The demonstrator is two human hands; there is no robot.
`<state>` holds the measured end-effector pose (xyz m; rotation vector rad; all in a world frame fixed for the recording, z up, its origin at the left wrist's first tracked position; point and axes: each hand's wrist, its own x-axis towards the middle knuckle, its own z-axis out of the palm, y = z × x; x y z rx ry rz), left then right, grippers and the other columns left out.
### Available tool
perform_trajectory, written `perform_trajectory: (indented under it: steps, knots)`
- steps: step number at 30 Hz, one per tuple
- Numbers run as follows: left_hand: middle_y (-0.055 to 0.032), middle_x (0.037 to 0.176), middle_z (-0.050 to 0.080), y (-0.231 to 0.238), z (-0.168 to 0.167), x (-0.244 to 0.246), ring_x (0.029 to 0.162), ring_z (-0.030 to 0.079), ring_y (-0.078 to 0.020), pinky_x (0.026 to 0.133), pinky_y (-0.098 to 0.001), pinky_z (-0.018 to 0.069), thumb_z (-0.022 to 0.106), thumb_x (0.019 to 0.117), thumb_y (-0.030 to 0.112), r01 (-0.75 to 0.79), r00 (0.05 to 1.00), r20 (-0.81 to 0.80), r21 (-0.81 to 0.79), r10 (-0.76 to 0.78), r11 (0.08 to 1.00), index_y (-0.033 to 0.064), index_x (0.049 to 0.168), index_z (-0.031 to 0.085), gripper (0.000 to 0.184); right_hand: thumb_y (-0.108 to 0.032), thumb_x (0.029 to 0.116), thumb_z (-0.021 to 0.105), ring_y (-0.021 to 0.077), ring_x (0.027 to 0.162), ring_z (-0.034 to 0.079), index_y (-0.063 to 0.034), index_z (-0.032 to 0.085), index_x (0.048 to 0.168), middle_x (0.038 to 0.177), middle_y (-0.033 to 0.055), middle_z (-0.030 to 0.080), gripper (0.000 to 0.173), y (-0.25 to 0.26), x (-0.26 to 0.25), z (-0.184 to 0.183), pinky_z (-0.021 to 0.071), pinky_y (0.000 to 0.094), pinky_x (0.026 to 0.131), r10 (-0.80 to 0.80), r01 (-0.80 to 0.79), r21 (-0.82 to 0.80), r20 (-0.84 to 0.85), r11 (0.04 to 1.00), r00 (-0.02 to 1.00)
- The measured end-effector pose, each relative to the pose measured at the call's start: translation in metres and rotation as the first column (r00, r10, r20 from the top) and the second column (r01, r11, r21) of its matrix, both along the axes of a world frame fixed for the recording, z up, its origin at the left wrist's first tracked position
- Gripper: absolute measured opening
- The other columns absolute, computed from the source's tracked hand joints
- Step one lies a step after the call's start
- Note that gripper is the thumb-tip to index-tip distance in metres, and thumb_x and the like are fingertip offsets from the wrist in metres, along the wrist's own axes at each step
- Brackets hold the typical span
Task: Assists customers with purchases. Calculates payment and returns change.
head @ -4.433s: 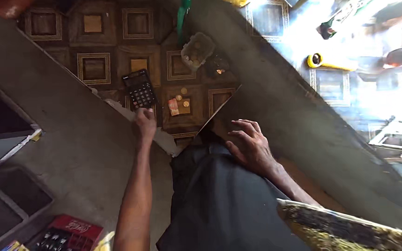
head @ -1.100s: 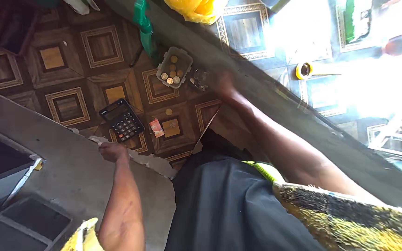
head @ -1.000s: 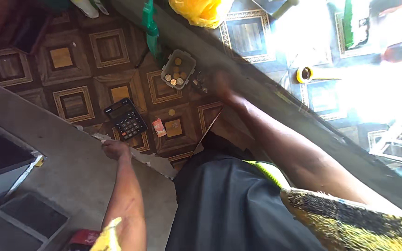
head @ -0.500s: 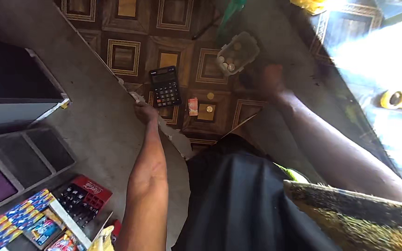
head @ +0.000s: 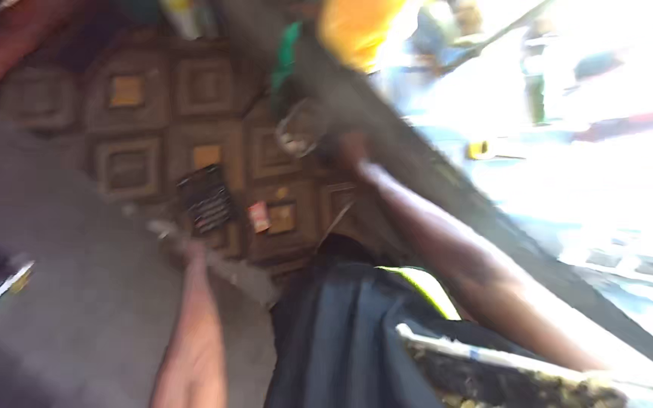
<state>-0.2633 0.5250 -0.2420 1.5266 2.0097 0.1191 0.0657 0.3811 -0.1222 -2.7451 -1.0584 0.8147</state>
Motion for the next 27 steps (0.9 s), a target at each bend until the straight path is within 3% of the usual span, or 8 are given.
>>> perform_trajectory:
  steps: [2,4,10,13,18,22,24,27]
  knots:
    - [-0.0297,0.151,0.046,0.002,-0.006,-0.004,0.141,0.048,-0.0387,0.117,-0.0495,0.0385,0.047,0.1084,0.025,0.002,1.0,0.016,0.015,-0.002,1.0,-0.0084,0.153,0.035,0.057,-0.03,0.097,0.068,0.04,0.117,0.066,-0.0051,0.067,0.129,0.125,0.0215,0.069,0.041,-0.004,0.007,-0.014,0.0528,0.0611,0.099,-0.052,0.052,0.051,-0.01,0.997,0.999]
    - [-0.0279,0.149,0.05,0.007,-0.01,-0.005,0.139,0.049,-0.039,0.115,-0.0524,0.0404,0.038,0.1103,0.032,-0.052,0.998,-0.036,0.044,0.054,0.998,-0.0059,0.15,0.042,0.055,-0.03,0.0965,0.071,0.0372,0.113,0.068,-0.0085,0.07,0.125,0.122,0.0186,0.07,0.035,-0.012,0.007,-0.019,0.0554,0.0598,0.095,-0.073,0.079,0.135,-0.044,0.988,0.996]
    - [-0.0299,0.149,0.049,0.004,-0.004,-0.01,0.139,0.05,-0.0398,0.115,-0.0522,0.0405,0.03,0.1119,0.029,0.01,0.998,-0.056,0.054,-0.007,0.998,-0.009,0.15,0.039,0.055,-0.017,0.0965,0.071,0.0377,0.103,0.07,-0.0024,0.07,0.118,0.112,0.022,0.071,0.026,-0.022,-0.002,0.007,0.0563,0.0579,0.092,-0.054,0.1,0.275,-0.168,0.956,0.984]
    - [-0.0324,0.152,0.044,0.0,0.011,-0.005,0.142,0.045,-0.0422,0.117,-0.0514,0.0374,0.037,0.1106,0.024,0.068,0.992,-0.103,0.015,-0.066,0.998,-0.0106,0.15,0.038,0.052,-0.013,0.0939,0.073,0.0351,0.092,0.072,-0.0011,0.072,0.109,0.099,0.0201,0.073,0.02,-0.027,-0.001,0.014,0.0589,0.0562,0.083,-0.096,0.148,0.354,-0.16,0.924,0.982]
    - [-0.0271,0.148,0.051,0.007,-0.013,-0.011,0.137,0.051,-0.0379,0.113,-0.0513,0.0428,0.039,0.1091,0.026,-0.001,0.994,-0.105,0.031,0.004,1.0,-0.0054,0.147,0.045,0.05,-0.013,0.0966,0.07,0.0274,0.082,0.071,-0.0024,0.073,0.103,0.091,0.0148,0.073,0.013,-0.047,-0.005,0.049,0.0585,0.051,0.077,-0.183,0.313,0.523,-0.285,0.793,0.941]
    - [-0.0267,0.144,0.054,0.012,-0.032,-0.016,0.134,0.054,-0.0389,0.11,-0.0545,0.0449,0.036,0.1101,0.03,-0.052,0.995,-0.078,0.055,0.056,0.997,-0.0047,0.147,0.046,0.051,-0.011,0.0951,0.069,0.0189,0.081,0.072,-0.0005,0.074,0.103,0.092,0.0114,0.075,0.014,-0.083,0.017,0.07,0.0605,0.0431,0.078,-0.18,0.174,0.715,-0.069,0.677,0.981]
    - [-0.0263,0.144,0.055,0.013,-0.03,-0.015,0.133,0.055,-0.0386,0.109,-0.0543,0.0455,0.035,0.1104,0.029,-0.056,0.994,-0.095,0.047,0.06,0.997,-0.0042,0.147,0.046,0.051,-0.015,0.0971,0.066,0.0198,0.086,0.073,-0.0013,0.075,0.104,0.095,0.0115,0.076,0.018,-0.094,0.041,0.089,0.0595,0.0446,0.084,-0.277,0.183,0.668,0.036,0.721,0.96]
    - [-0.0265,0.142,0.056,0.013,-0.031,-0.014,0.132,0.056,-0.0377,0.108,-0.0524,0.0465,0.032,0.1112,0.03,-0.061,0.993,-0.102,0.053,0.066,0.997,-0.005,0.146,0.047,0.051,-0.024,0.0987,0.067,0.0249,0.091,0.072,-0.0037,0.074,0.104,0.097,0.0117,0.075,0.022,-0.103,0.081,0.109,0.0551,0.0514,0.088,-0.413,0.327,0.522,0.054,0.788,0.909]
